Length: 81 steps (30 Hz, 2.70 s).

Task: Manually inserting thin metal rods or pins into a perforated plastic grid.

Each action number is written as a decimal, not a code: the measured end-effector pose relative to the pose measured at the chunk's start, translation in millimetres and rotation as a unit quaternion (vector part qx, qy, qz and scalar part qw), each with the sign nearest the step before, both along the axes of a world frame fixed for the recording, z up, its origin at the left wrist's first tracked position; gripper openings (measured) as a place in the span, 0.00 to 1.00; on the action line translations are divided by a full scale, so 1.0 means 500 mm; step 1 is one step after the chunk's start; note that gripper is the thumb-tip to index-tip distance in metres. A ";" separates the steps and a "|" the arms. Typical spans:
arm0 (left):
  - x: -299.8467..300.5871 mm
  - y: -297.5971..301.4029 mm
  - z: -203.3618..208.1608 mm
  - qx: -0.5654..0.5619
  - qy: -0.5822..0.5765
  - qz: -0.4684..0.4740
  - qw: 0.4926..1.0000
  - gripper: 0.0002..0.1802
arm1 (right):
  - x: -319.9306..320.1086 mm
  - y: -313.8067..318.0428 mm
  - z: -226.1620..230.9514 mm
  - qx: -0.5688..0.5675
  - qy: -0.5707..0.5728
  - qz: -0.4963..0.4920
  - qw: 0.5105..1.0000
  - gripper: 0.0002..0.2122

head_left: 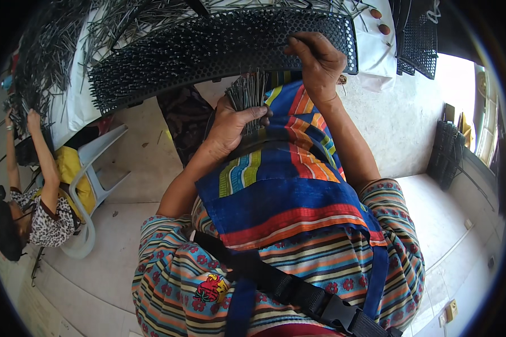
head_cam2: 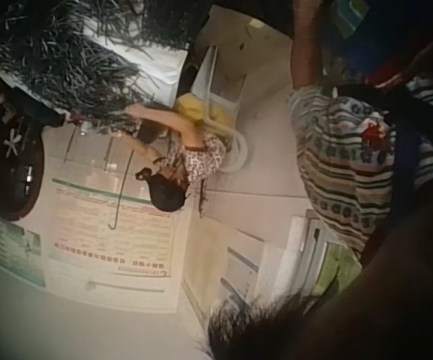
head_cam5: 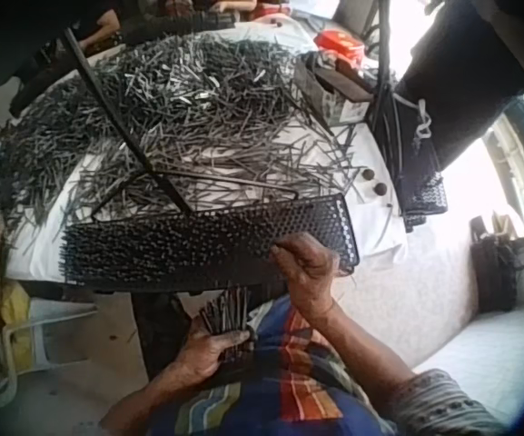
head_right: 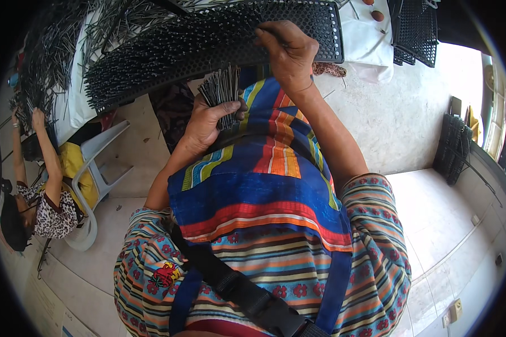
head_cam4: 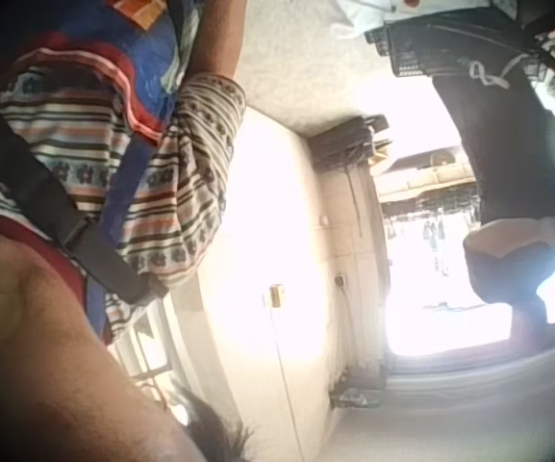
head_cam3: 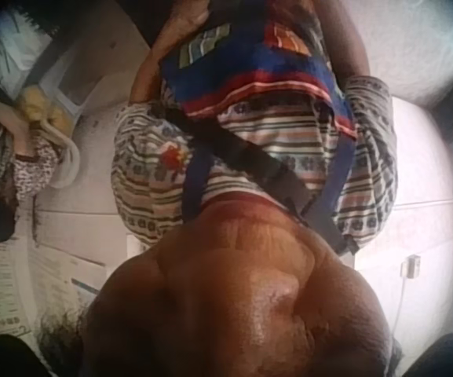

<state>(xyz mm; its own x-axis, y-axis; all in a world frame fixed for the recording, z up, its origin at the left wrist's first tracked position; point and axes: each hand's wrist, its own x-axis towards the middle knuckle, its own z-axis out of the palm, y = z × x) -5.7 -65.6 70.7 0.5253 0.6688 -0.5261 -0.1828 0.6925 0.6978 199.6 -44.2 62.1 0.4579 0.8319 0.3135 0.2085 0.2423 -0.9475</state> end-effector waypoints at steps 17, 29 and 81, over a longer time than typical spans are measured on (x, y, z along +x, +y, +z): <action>0.002 0.033 0.020 -0.015 -0.028 -0.050 0.998 0.11 | -0.008 -0.017 0.043 -0.062 -0.279 0.032 0.958 0.12; 0.011 0.059 0.053 -0.009 0.015 -0.178 0.984 0.16 | 0.014 0.000 0.044 -0.138 -0.092 0.278 0.946 0.09; -0.005 0.074 0.037 -0.035 -0.063 -0.164 0.984 0.17 | 0.186 0.450 0.003 -0.242 0.192 0.096 0.946 0.14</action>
